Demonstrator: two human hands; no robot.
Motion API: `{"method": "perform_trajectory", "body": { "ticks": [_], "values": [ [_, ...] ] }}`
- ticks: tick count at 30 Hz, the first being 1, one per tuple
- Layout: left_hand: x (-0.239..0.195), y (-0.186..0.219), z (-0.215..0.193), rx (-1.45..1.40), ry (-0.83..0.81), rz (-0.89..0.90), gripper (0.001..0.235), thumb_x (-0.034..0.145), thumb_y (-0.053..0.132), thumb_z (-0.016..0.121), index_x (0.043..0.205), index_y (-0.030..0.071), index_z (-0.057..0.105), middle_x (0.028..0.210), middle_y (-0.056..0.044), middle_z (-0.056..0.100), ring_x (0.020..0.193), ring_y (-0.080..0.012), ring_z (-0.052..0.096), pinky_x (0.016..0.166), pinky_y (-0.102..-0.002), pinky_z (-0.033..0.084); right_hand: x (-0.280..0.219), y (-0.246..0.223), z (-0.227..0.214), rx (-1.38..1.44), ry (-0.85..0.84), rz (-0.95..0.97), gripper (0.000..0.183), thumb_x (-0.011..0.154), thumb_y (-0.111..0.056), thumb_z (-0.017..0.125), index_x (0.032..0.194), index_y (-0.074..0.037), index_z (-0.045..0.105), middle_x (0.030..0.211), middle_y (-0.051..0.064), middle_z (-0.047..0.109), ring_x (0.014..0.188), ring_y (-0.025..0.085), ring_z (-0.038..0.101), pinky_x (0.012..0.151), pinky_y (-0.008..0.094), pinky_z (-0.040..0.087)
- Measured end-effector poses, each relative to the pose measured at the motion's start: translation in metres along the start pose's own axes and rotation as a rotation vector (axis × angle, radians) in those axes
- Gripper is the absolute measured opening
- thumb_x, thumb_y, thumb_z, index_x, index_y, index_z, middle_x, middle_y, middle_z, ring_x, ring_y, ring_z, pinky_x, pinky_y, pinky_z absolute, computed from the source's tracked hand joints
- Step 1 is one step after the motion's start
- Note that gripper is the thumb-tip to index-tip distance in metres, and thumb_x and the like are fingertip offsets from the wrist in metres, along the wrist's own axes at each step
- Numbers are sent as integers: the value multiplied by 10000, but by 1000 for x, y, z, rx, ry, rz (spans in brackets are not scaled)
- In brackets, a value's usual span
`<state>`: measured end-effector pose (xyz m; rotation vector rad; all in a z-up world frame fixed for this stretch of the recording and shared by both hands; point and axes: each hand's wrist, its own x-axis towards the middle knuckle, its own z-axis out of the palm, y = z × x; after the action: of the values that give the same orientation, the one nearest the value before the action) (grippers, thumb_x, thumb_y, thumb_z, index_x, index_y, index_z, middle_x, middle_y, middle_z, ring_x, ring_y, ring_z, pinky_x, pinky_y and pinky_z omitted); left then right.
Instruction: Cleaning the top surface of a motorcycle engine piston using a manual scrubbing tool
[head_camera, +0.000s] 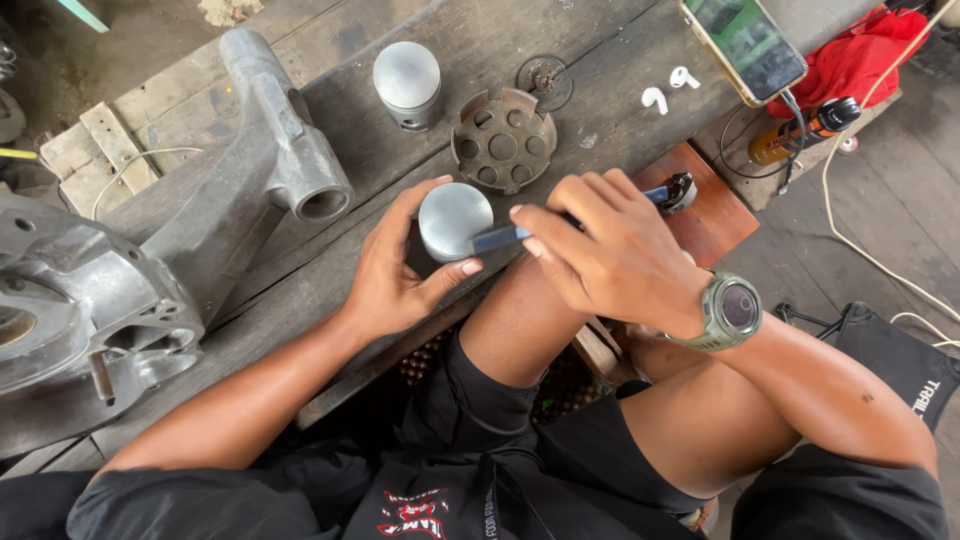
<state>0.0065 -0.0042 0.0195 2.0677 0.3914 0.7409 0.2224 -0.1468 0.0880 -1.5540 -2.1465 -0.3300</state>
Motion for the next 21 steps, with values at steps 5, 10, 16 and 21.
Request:
{"method": "perform_trajectory", "body": {
  "ticks": [5,10,16,21],
  "values": [
    [1,-1,-1,2,26,9,720,908,357,806,1471,86,448,1465,-122,572,1349,-299,587,1153,-427,440,4,9,1,-28,-11,24,195,1078,-116,513,1158,-24,666,918,104,490,711,253,471,677,373,351],
    [4,1,-4,-25,23,31,685,927,337,792,1466,96,444,1443,-134,573,1335,-308,584,1143,-428,451,7,1,3,8,-30,-38,141,1043,-86,593,1152,-26,661,896,98,491,704,242,461,654,366,369],
    [5,2,-6,-46,43,61,666,935,324,791,1455,82,452,1440,-143,572,1347,-320,570,1174,-451,442,9,9,10,-16,-36,-16,182,1014,-55,614,1182,-21,675,905,92,522,742,214,488,673,338,373],
    [5,-6,-5,-67,32,124,586,1019,366,643,1485,91,417,1476,-161,509,1405,-338,511,1195,-485,433,14,0,9,-1,-51,-100,165,1039,-118,624,1175,-45,682,907,82,505,717,250,453,662,387,370]
  ]
}}
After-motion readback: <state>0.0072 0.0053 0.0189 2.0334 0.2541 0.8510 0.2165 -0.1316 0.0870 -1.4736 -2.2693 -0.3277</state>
